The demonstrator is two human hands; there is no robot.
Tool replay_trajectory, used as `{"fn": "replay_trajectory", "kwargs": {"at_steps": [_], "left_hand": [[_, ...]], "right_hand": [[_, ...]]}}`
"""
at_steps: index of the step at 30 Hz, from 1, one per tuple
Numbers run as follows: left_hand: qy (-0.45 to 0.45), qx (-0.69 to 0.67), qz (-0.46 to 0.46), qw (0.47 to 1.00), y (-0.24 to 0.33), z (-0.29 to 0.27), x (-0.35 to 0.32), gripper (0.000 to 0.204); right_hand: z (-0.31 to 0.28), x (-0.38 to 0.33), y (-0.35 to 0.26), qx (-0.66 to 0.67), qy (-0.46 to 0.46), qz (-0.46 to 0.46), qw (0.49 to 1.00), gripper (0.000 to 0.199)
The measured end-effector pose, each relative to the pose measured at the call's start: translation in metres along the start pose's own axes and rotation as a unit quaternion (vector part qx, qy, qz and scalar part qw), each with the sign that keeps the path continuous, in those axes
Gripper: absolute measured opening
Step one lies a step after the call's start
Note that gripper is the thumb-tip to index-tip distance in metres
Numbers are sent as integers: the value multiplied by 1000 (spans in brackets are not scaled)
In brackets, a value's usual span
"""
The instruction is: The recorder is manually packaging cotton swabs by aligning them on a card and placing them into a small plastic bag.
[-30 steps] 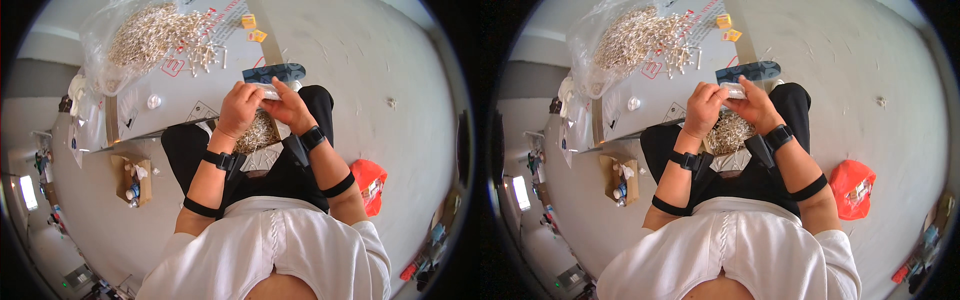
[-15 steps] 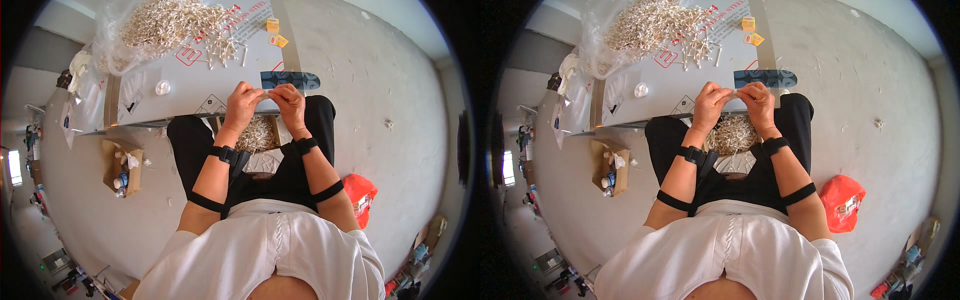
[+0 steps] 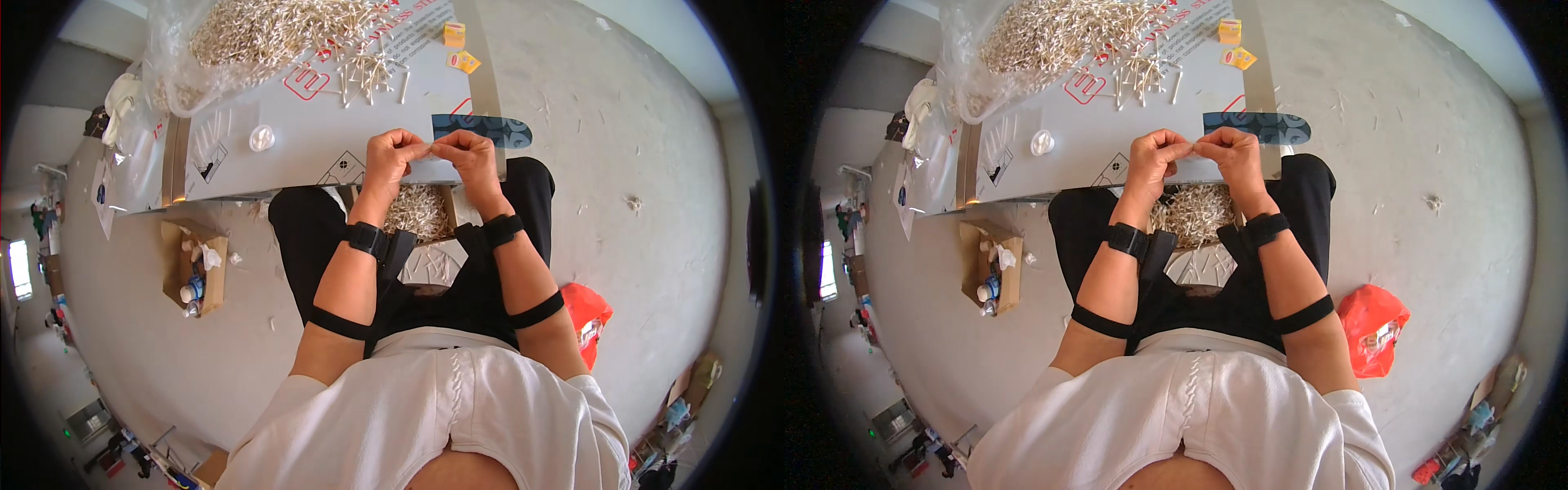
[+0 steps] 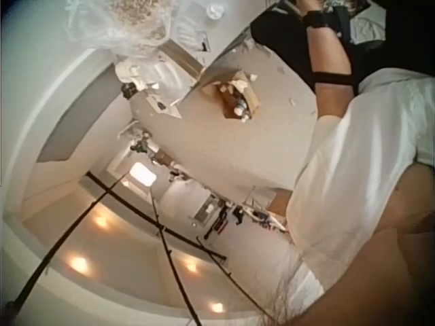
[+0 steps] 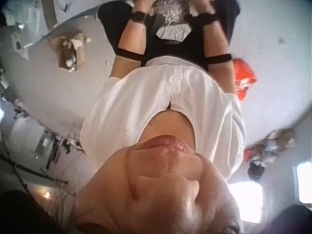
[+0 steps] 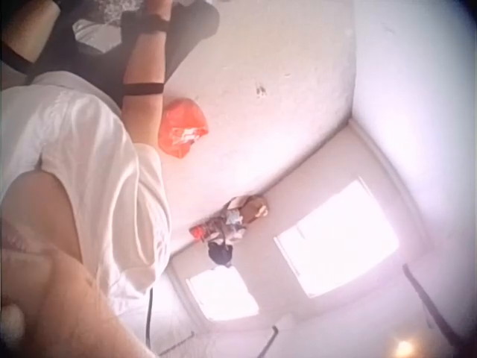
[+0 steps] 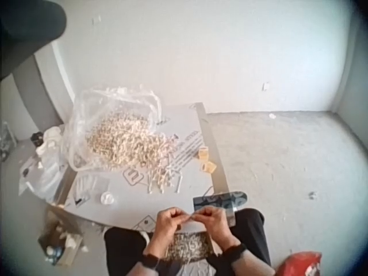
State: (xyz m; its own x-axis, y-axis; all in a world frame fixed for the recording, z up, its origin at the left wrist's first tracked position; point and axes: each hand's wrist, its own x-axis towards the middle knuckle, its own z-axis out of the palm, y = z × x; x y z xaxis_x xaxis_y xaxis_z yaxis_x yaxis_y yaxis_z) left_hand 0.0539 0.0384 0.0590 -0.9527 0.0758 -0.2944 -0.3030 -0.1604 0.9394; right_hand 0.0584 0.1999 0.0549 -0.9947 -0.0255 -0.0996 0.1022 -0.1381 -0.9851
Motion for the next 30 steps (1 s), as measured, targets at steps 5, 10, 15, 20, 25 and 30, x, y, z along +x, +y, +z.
{"fn": "replay_trajectory", "kwargs": {"at_steps": [5,10,15,20,25,30], "left_hand": [[5,11,20,1000,3,4,4,10],[-32,-4,83,996,-2,10,2,9],[37,148,306,940,7,21,8,10],[21,249,302,920,-7,17,15,17],[36,289,358,887,-4,21,10,18],[46,297,369,880,10,19,8,15]], "right_hand": [[1,2,5,4,2,3,1000,5],[-10,-5,6,-103,73,-145,981,7],[-4,-1,-16,-184,72,-197,960,9],[-8,-1,-2,-288,71,-206,932,12],[-12,-2,-1,-298,55,-237,923,14],[-9,1,-19,-305,46,-255,916,14]]}}
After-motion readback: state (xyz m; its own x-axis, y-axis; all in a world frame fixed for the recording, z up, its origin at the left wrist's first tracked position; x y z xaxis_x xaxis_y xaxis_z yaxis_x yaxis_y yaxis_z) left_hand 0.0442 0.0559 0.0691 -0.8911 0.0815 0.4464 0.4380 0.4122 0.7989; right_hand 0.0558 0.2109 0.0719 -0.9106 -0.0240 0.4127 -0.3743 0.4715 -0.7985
